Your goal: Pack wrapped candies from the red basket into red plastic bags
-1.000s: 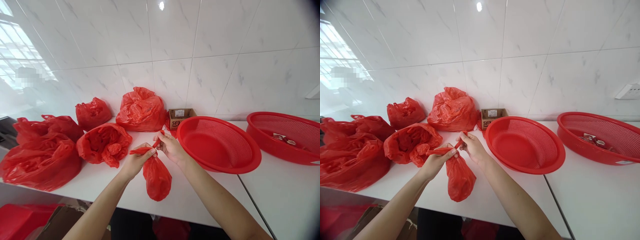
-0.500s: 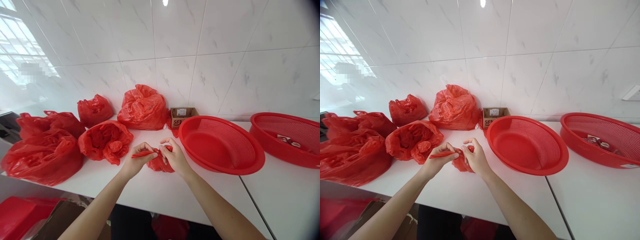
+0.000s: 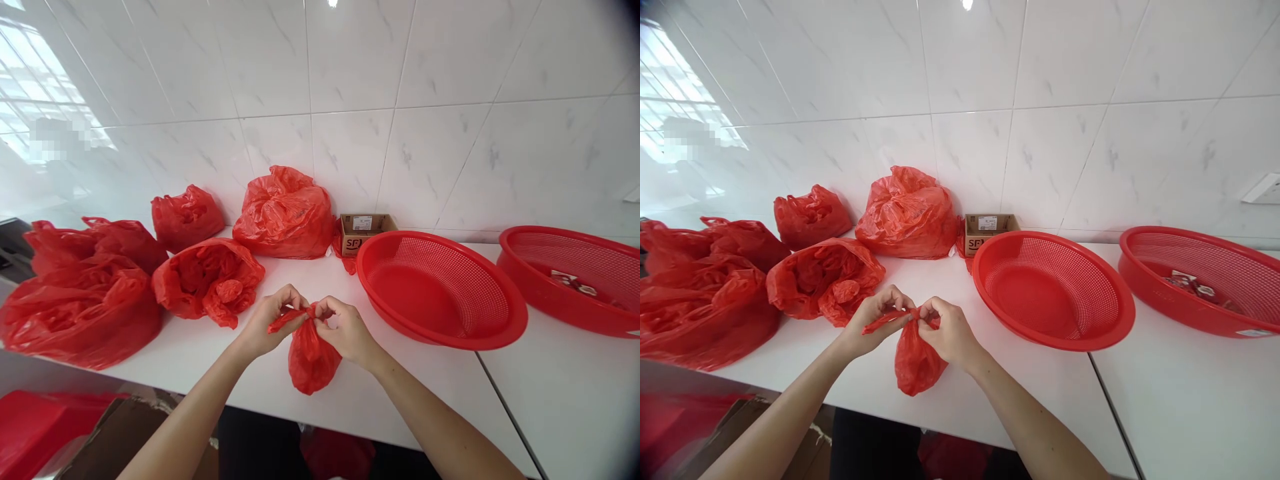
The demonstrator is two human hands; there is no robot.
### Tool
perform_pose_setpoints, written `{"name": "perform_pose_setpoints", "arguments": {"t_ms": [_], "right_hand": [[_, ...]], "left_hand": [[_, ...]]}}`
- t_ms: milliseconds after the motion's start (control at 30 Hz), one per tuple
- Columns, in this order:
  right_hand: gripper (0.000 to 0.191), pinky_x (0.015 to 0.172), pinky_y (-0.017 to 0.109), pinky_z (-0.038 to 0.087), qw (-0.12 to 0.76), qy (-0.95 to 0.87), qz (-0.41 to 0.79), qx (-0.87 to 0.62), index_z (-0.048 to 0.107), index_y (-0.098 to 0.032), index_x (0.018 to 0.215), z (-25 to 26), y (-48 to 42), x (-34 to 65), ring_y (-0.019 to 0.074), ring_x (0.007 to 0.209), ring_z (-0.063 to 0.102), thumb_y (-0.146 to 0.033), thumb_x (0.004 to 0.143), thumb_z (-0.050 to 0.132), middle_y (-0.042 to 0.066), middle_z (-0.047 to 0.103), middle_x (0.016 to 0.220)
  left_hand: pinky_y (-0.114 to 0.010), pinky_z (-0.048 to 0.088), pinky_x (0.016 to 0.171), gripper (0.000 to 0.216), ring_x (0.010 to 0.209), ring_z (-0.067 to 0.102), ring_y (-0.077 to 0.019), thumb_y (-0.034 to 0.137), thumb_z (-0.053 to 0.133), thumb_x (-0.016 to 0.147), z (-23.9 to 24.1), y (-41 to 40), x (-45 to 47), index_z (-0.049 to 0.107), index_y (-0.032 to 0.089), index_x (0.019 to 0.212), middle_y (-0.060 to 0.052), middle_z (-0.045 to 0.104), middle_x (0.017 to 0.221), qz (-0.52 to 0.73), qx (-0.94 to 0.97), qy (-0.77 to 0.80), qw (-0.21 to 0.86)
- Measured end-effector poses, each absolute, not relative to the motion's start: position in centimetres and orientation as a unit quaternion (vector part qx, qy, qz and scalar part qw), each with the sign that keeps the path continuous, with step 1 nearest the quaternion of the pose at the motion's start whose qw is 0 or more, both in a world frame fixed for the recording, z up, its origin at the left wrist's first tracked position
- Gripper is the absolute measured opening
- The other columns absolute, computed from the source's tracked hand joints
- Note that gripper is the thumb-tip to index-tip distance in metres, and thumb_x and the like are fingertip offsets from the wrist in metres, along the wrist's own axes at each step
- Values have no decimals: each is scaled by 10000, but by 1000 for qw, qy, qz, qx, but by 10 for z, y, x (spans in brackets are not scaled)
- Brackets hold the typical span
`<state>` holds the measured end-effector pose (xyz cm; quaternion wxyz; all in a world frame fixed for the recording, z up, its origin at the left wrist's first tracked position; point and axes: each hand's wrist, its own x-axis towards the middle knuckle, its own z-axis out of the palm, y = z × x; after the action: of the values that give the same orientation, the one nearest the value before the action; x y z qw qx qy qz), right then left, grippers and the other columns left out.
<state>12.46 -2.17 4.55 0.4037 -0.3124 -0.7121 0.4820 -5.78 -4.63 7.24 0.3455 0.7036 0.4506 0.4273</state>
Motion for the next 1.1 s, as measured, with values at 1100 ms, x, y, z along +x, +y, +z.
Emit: {"name": "perform_pose_setpoints", "arguments": {"t_ms": [1100], "right_hand": [[33,654,262,418,174,-722,628,-235,597,-188,759,93,-16,149,116,676,516,-201,768,627,-22,581,738]], "left_hand": [[-256,487,676,101,719,669,-168,270,636,861,82,-75,-62,721,217,881,-27,739,811,372,735,463,326]]}}
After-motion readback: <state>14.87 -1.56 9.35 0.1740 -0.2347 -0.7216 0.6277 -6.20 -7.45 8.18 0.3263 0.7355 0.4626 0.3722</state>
